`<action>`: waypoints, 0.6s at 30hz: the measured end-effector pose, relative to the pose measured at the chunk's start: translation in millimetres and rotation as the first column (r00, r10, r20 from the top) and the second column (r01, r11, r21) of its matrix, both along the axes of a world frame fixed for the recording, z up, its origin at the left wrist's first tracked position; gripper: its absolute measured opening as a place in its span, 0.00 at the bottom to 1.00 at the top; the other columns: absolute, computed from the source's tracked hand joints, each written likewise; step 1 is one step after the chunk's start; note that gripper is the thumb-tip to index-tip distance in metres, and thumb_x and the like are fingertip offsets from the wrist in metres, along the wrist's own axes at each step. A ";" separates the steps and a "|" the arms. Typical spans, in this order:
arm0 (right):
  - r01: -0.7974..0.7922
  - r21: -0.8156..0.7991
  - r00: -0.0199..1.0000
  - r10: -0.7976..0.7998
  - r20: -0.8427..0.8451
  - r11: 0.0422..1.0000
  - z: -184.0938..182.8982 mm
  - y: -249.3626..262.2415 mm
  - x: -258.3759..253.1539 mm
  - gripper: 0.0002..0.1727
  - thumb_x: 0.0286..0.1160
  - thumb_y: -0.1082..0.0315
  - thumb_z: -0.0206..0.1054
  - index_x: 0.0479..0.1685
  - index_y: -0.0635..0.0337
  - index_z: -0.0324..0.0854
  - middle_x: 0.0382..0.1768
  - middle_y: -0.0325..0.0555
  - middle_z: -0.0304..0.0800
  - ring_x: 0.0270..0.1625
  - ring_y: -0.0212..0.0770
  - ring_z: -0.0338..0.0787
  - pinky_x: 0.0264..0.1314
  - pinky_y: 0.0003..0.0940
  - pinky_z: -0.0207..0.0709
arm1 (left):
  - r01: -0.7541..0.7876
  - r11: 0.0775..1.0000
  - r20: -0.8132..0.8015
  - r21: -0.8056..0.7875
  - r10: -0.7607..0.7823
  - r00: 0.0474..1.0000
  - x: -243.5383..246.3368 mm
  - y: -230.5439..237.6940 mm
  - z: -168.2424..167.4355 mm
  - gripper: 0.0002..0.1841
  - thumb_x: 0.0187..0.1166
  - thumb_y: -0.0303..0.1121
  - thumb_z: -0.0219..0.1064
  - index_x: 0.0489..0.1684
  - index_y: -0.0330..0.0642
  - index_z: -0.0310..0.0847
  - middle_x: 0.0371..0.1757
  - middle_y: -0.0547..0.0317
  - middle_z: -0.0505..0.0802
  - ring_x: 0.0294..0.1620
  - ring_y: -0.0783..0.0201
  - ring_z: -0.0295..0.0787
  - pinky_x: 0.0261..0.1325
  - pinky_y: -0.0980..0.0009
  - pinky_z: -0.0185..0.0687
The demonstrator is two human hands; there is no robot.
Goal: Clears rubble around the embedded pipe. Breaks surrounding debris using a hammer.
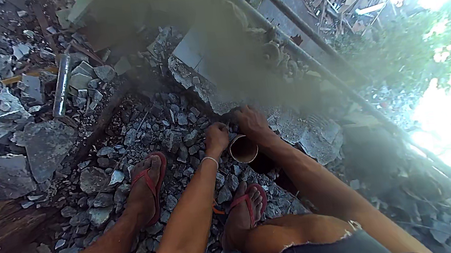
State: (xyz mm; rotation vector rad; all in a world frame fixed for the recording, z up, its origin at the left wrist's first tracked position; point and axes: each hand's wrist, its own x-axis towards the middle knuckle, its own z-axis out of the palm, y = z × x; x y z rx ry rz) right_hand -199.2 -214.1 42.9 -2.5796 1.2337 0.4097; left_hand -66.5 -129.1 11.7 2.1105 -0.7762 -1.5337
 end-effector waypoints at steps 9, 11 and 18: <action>-0.106 -0.043 0.978 0.096 -0.184 0.993 6.0 7.3 19.5 0.08 0.74 0.77 0.67 0.47 0.72 0.83 0.53 0.67 0.82 0.53 0.67 0.87 0.38 0.57 0.86 | -0.022 0.999 0.031 0.040 0.021 0.999 -4.0 -0.9 1.2 0.11 0.85 0.40 0.64 0.50 0.44 0.89 0.42 0.50 0.95 0.45 0.50 0.93 0.52 0.43 0.86; -0.102 -0.045 0.974 0.090 -0.206 0.994 3.0 5.2 21.4 0.09 0.77 0.77 0.63 0.48 0.74 0.83 0.53 0.67 0.83 0.53 0.66 0.88 0.39 0.55 0.87 | -0.019 0.999 0.037 0.042 0.017 0.999 -4.7 -1.1 2.1 0.11 0.84 0.40 0.64 0.49 0.45 0.89 0.41 0.49 0.95 0.44 0.50 0.93 0.51 0.43 0.87; 0.024 0.007 0.990 -0.023 -0.137 1.000 6.9 14.8 17.7 0.09 0.71 0.73 0.70 0.46 0.69 0.83 0.51 0.65 0.83 0.53 0.66 0.88 0.36 0.59 0.86 | -0.082 0.996 -0.014 0.041 0.083 0.996 -4.3 -0.1 -1.0 0.10 0.83 0.39 0.66 0.46 0.44 0.89 0.38 0.51 0.95 0.39 0.52 0.93 0.47 0.46 0.87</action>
